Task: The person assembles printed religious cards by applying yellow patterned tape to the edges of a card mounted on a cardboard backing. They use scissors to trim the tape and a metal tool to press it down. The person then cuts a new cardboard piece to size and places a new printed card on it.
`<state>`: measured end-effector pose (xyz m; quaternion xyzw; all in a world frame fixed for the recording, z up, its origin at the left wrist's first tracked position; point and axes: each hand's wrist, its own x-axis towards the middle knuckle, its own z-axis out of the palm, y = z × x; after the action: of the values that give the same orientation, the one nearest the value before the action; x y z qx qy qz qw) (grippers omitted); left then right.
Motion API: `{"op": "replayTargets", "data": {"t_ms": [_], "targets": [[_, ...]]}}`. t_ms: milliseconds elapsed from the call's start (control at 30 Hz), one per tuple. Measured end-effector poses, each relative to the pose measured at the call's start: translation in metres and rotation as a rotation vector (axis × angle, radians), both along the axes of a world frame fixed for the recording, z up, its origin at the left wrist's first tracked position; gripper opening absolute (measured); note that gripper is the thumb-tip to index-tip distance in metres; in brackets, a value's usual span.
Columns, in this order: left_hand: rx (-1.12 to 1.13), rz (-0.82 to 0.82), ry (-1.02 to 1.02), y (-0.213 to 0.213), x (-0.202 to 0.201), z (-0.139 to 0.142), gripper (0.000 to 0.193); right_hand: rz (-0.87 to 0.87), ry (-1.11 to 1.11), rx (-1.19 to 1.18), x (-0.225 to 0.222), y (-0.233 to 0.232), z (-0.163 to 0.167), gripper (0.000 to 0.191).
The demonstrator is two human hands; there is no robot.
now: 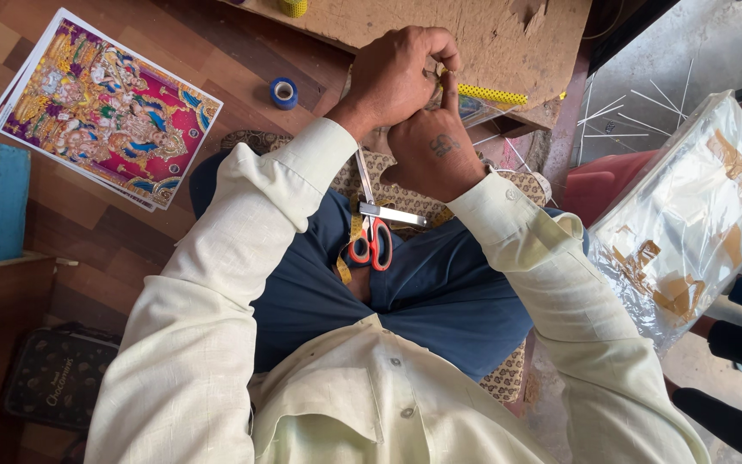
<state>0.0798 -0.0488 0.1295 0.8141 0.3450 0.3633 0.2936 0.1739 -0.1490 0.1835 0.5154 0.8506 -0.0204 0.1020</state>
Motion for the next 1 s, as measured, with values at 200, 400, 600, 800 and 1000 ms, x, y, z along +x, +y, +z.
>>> {"op": "replayTargets", "data": {"t_ms": [200,400,600,800,1000], "targets": [[0.219,-0.054,-0.224,0.011,-0.003,-0.004,0.027,-0.046,0.157,0.043,0.004,-0.006,-0.005,0.038],[-0.080,0.033,0.011,0.014,0.003,-0.001,0.020,0.024,0.554,0.612,0.043,-0.028,-0.013,0.014],[-0.285,-0.001,0.067,0.023,0.012,0.002,0.022,-0.263,0.906,0.634,0.061,-0.019,-0.025,0.040],[-0.489,-0.044,0.076,0.034,0.023,-0.005,0.013,-0.269,0.989,0.611,0.063,-0.007,-0.044,0.034],[-0.524,-0.070,0.161,0.036,0.028,-0.011,0.030,-0.253,1.031,0.637,0.066,-0.008,-0.046,0.025]]}}
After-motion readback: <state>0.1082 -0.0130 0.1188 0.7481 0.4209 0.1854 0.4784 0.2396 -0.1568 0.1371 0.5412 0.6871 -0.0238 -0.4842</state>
